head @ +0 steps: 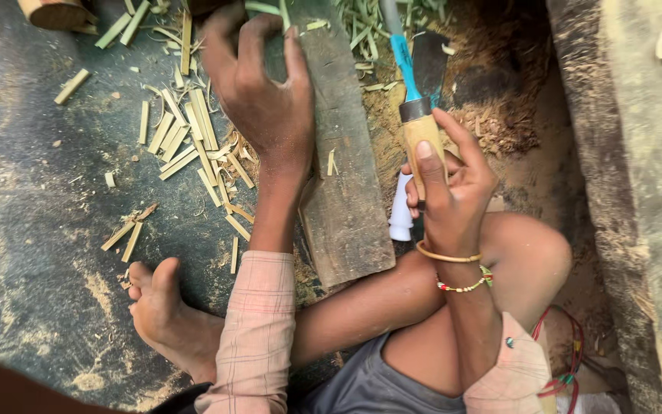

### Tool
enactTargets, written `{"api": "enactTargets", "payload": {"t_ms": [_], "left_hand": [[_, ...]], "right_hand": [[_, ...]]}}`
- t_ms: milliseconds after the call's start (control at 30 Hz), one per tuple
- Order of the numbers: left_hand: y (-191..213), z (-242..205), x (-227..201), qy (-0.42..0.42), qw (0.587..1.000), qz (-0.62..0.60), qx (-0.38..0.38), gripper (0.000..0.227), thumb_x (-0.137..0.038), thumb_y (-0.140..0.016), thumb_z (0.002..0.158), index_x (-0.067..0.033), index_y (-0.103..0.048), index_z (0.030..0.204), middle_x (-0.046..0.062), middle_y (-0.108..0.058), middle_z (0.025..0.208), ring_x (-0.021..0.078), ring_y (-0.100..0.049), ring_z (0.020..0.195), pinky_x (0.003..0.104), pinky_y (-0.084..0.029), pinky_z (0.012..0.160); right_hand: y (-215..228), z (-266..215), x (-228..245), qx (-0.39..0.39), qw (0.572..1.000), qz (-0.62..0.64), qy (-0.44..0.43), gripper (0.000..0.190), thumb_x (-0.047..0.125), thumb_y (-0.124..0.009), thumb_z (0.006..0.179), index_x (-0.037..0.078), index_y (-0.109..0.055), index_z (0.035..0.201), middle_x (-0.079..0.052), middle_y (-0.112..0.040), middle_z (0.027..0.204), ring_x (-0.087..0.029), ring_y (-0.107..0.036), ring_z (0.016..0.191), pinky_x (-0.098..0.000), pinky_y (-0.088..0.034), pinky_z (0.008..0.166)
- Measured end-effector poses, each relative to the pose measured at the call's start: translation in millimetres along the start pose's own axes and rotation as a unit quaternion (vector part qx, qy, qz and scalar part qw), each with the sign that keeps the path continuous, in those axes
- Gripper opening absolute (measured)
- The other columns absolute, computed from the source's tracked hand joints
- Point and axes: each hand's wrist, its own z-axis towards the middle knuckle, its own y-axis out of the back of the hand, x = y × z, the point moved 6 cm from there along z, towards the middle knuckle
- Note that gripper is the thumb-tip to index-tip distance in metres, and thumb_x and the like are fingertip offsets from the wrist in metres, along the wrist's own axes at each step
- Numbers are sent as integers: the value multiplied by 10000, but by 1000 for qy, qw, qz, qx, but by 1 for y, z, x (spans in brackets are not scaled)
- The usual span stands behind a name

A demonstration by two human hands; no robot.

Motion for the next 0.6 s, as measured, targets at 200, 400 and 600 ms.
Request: {"api": "enactTargets", "payload": {"t_ms": [200, 400, 600], "left_hand": [[-11, 4, 3, -3, 996, 79, 29, 176, -167, -822, 889, -63, -702, 966, 68, -583, 1022, 221, -577, 970, 388, -471, 936], [-19, 1, 28, 187, 976, -13, 107, 62, -156, -706, 1000, -103, -720, 1029, 27, -663, 962, 194, -567, 886, 386, -477, 770], [39, -11, -52, -14, 999, -35, -36, 91, -73, -728, 995, -79, -724, 1085, 70, -690, 1105, 247, -602, 1122, 368, -505, 992]], "right_hand": [[1, 3, 2, 5, 999, 32, 1, 464, 196, -665, 1031, 6, -551, 1439, -87, -681, 812, -57, -546, 540, -223, -400, 430], [2, 4, -4, 4, 998, 53, -22, 478, 207, -674, 998, 27, -555, 1425, -79, -680, 784, -51, -537, 509, -219, -389, 400], [0, 11, -3, -5, 999, 34, -32, 469, 239, -674, 980, 55, -585, 1402, -79, -697, 750, -45, -528, 483, -224, -388, 401]]}}
